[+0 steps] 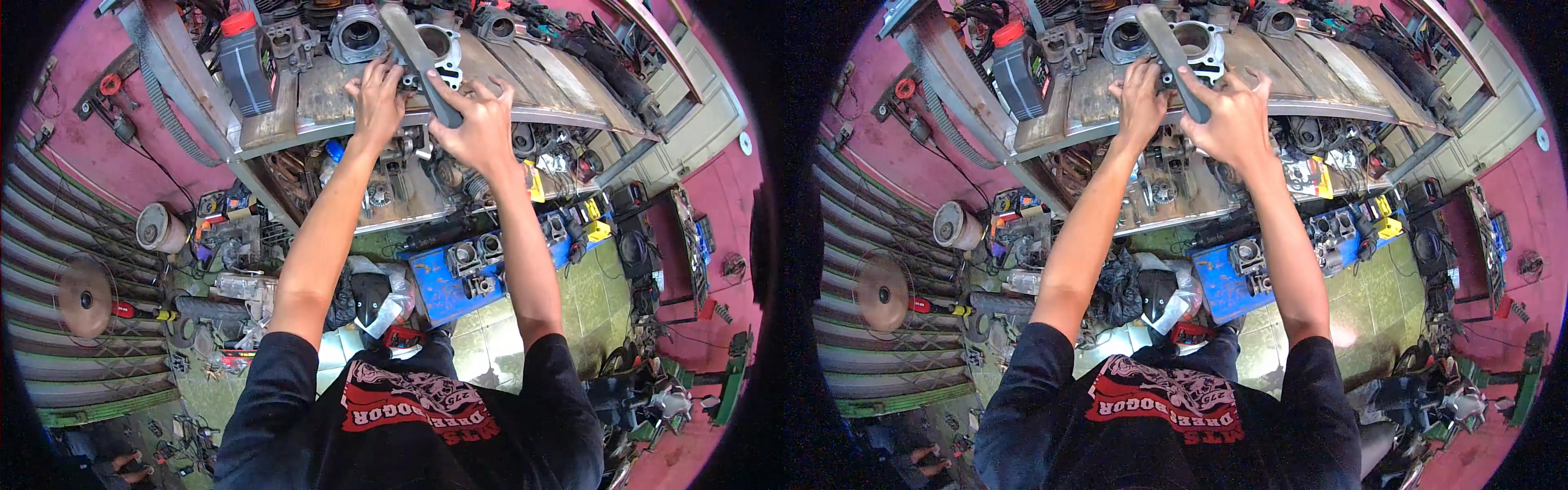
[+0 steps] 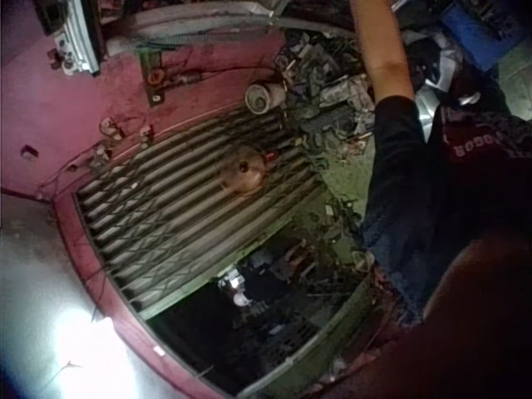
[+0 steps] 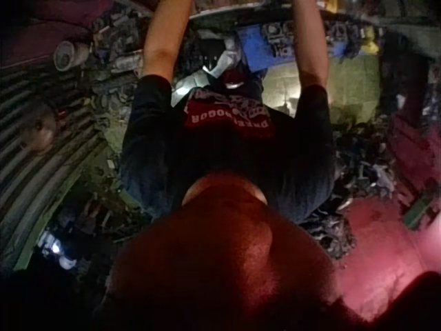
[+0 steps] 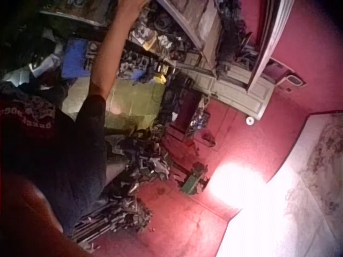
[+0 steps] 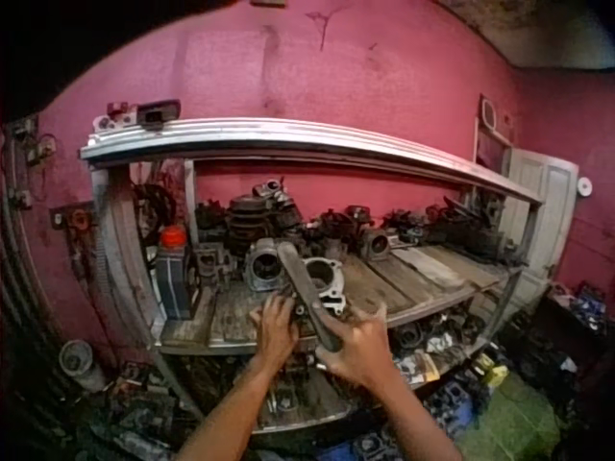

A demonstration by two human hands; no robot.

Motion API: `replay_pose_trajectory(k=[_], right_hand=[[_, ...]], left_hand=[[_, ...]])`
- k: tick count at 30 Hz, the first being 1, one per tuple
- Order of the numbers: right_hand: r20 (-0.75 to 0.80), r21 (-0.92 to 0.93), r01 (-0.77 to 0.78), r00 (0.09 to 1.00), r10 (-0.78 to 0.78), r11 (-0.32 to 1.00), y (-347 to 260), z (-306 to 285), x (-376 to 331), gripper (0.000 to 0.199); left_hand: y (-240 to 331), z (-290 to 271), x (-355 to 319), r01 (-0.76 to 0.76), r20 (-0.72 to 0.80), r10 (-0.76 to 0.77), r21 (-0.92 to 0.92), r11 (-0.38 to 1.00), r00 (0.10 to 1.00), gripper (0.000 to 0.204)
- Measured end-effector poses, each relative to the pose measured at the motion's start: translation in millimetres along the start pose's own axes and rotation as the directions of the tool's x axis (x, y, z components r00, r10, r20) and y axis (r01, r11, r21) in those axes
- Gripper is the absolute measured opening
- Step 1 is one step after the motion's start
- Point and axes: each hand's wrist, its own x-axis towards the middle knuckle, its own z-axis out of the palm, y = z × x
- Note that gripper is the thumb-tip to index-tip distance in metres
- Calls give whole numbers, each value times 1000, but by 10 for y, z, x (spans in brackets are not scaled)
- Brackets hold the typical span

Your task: The person uses a metal file to smooth the edges of two separate metal engine parts on a workbench. They rotate the parts to file different sides and then place them on a blue tray with other parts.

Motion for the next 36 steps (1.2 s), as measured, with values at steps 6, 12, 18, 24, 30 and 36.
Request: replay_pose_trajectory(k=[6, 12, 18, 24, 30, 36], right_hand=[[-70, 50, -21, 997, 24, 999, 87, 42, -114, 64], [-20, 23, -49, 999, 49, 999, 27, 42, -286, 64], [-16, 35, -68, 997, 69, 997, 35, 45, -332, 63], [-14, 21, -75, 997, 75, 997, 87, 83, -423, 64], [-34, 31, -67, 997, 68, 997, 84, 61, -424, 64], [-19, 50, -85, 996, 86, 995, 32, 46, -435, 63]], left_hand=[[5, -5, 27, 0, -1, 0, -31, 1000, 1000, 44], [17, -1, 48, 9, -46, -11, -50, 999, 999, 38], [73, 84, 67, 53, -91, -51, 20, 998, 995, 41], [126, 128, 92, 103, -112, -96, 61, 993, 989, 41], [118, 139, 87, 115, -121, -114, 4, 993, 986, 41], [122, 84, 123, 188, -82, -202, -159, 969, 976, 47]])
